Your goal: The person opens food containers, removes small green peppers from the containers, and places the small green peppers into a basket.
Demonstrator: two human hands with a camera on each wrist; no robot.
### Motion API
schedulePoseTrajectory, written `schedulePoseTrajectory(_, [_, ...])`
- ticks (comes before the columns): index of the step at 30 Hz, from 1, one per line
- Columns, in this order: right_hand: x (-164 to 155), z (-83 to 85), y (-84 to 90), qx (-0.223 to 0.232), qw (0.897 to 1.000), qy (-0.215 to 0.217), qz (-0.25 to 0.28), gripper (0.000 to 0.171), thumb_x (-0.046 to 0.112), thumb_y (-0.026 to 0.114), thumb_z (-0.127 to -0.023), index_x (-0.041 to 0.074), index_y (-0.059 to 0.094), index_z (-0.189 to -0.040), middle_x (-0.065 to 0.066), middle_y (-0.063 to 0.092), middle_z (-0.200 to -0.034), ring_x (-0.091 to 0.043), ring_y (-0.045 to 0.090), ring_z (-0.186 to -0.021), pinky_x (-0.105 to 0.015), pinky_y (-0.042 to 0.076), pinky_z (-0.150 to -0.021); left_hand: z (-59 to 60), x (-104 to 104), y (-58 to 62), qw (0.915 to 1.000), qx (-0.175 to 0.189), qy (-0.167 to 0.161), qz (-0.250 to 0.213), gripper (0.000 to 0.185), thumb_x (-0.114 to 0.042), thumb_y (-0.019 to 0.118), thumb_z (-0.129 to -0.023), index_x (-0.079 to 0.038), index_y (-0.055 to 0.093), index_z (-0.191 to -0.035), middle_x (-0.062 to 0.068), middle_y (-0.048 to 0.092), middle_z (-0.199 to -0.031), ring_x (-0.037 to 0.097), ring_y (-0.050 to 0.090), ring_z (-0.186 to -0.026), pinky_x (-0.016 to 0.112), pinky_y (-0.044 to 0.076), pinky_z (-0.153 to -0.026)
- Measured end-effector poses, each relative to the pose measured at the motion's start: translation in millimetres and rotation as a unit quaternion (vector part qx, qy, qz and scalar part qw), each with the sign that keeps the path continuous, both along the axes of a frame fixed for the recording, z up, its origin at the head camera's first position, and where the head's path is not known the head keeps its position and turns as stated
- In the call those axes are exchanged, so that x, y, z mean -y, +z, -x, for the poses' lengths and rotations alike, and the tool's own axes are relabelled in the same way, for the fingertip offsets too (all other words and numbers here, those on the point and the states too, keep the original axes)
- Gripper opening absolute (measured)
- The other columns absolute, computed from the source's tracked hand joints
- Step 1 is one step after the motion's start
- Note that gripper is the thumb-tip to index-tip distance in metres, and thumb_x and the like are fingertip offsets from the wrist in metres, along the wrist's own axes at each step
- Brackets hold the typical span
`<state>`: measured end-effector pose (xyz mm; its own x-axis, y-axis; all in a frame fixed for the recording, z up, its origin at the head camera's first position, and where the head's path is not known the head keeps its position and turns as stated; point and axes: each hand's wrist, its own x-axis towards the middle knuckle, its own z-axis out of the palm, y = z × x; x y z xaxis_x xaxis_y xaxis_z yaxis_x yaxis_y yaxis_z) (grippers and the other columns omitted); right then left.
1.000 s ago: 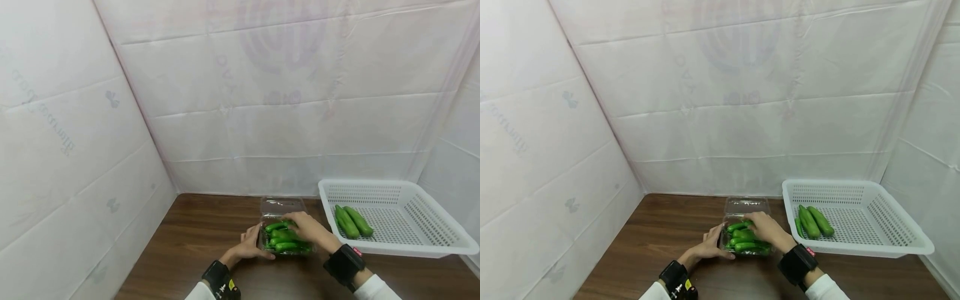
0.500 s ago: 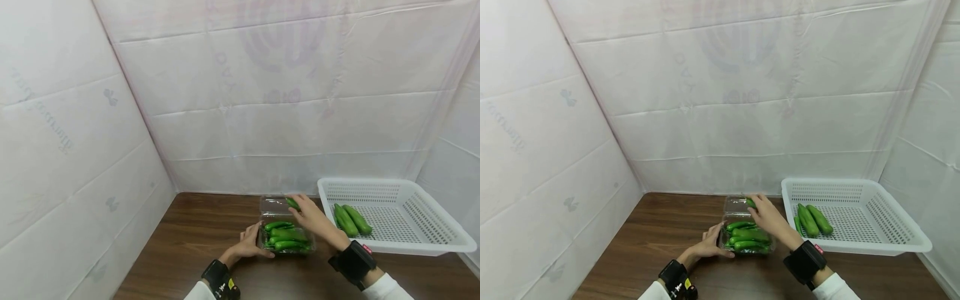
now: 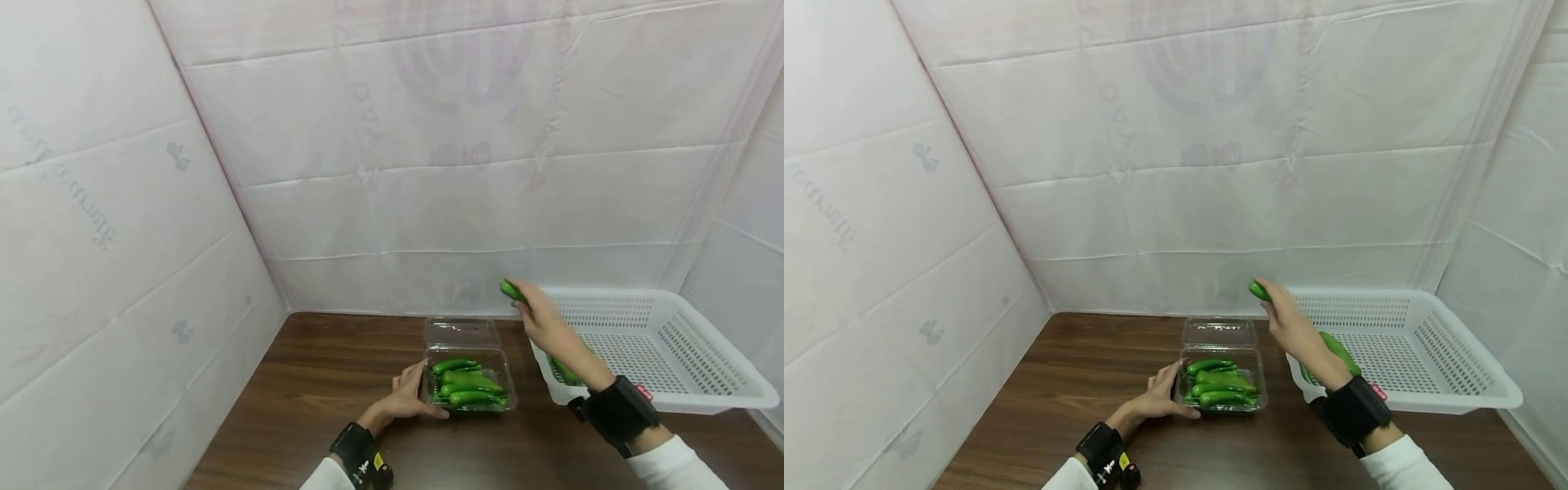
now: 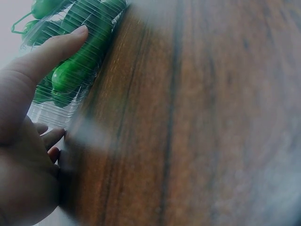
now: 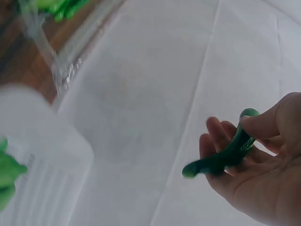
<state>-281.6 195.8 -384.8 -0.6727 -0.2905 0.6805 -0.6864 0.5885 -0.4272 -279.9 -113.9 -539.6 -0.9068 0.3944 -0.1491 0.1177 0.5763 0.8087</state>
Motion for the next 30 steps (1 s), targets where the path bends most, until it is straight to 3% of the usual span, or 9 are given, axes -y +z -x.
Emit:
schedulePoseTrajectory(3, [-17.1,3.9,4.3,-0.027,0.999,-0.022,0.009,0.045,-0.020,0.054,-0.092,-0.016,0.048,-0.137,-0.034,0.065,-0.107,-0.039,0.069,-0.079,-0.048,0.058,-0.072,-3.7,-1.2,3.7,1.0000,-0.005,-0.007,0.002,0.121,-0.050,0.092,-0.070,-0.026,0.019,-0.164,0.018,0.023,-0.163,0.039,0.018,-0.146,0.055,0.021,-0.107])
schedulePoseTrajectory(6, [-34.4,4.2,7.1,-0.011,0.998,-0.058,0.010,0.047,-0.016,0.054,-0.095,-0.013,0.046,-0.141,-0.032,0.068,-0.101,-0.037,0.070,-0.073,-0.034,0.052,-0.058,-6.6,-2.6,6.9,0.9999,-0.001,-0.011,0.009,0.121,-0.052,0.091,-0.071,-0.027,0.018,-0.164,0.018,0.022,-0.163,0.040,0.019,-0.145,0.053,0.023,-0.106])
schedulePoseTrajectory(9, [-46.8,2.5,7.0,0.020,0.996,-0.089,0.012,0.046,-0.010,0.053,-0.100,-0.011,0.043,-0.144,-0.034,0.067,-0.104,-0.035,0.066,-0.069,-0.028,0.043,-0.055,-7.9,-2.7,8.8,0.9999,0.003,-0.013,0.010,0.121,-0.052,0.091,-0.071,-0.027,0.017,-0.164,0.019,0.022,-0.163,0.040,0.020,-0.144,0.052,0.025,-0.104])
schedulePoseTrajectory(14, [-59.1,-0.3,-3.4,0.057,0.990,-0.128,0.014,0.036,-0.004,0.054,-0.102,-0.016,0.049,-0.135,-0.039,0.061,-0.109,-0.041,0.061,-0.080,-0.047,0.048,-0.066,-7.9,-2.5,8.5,0.9999,0.010,-0.010,0.010,0.121,-0.050,0.091,-0.072,-0.027,0.016,-0.164,0.018,0.021,-0.164,0.039,0.018,-0.145,0.054,0.025,-0.105])
schedulePoseTrajectory(16, [-63.5,-0.3,-9.8,0.062,0.987,-0.147,0.008,0.034,-0.004,0.057,-0.100,-0.016,0.054,-0.132,-0.040,0.060,-0.109,-0.045,0.059,-0.087,-0.052,0.044,-0.071,-7.2,-2.9,8.1,0.9999,0.012,-0.008,0.010,0.121,-0.050,0.090,-0.072,-0.028,0.016,-0.165,0.017,0.021,-0.164,0.038,0.018,-0.145,0.053,0.024,-0.105])
schedulePoseTrajectory(19, [-70.5,-0.6,-20.1,0.073,0.981,-0.182,-0.009,0.035,-0.001,0.063,-0.097,-0.012,0.059,-0.130,-0.040,0.058,-0.109,-0.049,0.054,-0.090,-0.049,0.037,-0.069,-6.1,-3.5,6.1,0.9999,0.006,-0.003,0.009,0.121,-0.052,0.091,-0.071,-0.028,0.017,-0.164,0.016,0.022,-0.164,0.037,0.019,-0.144,0.051,0.024,-0.104])
schedulePoseTrajectory(21, [-75.5,-0.9,-26.6,0.097,0.975,-0.195,-0.031,0.037,0.002,0.065,-0.096,-0.011,0.059,-0.131,-0.039,0.056,-0.107,-0.044,0.052,-0.085,-0.043,0.031,-0.067,-5.3,-3.7,4.8,0.9999,0.003,-0.003,0.009,0.122,-0.052,0.091,-0.070,-0.027,0.018,-0.164,0.016,0.023,-0.163,0.037,0.020,-0.144,0.052,0.024,-0.105])
schedulePoseTrajectory(25, [-86.2,0.8,-38.9,0.176,0.965,-0.177,-0.078,0.040,0.004,0.062,-0.098,-0.017,0.056,-0.132,-0.036,0.060,-0.100,-0.032,0.055,-0.074,-0.036,0.036,-0.061,-6.4,-3.7,4.9,0.9998,-0.006,-0.008,0.015,0.121,-0.050,0.091,-0.071,-0.025,0.019,-0.164,0.018,0.023,-0.163,0.039,0.022,-0.144,0.054,0.023,-0.107])
schedulePoseTrajectory(30, [-94.2,4.3,-58.1,0.279,0.938,-0.149,-0.145,0.038,0.006,0.063,-0.097,-0.021,0.057,-0.123,-0.032,0.067,-0.095,-0.029,0.064,-0.073,-0.039,0.047,-0.060,-9.3,-3.5,7.0,0.9997,-0.014,-0.016,0.014,0.120,-0.050,0.091,-0.071,-0.025,0.020,-0.163,0.020,0.024,-0.162,0.042,0.023,-0.143,0.056,0.023,-0.106])
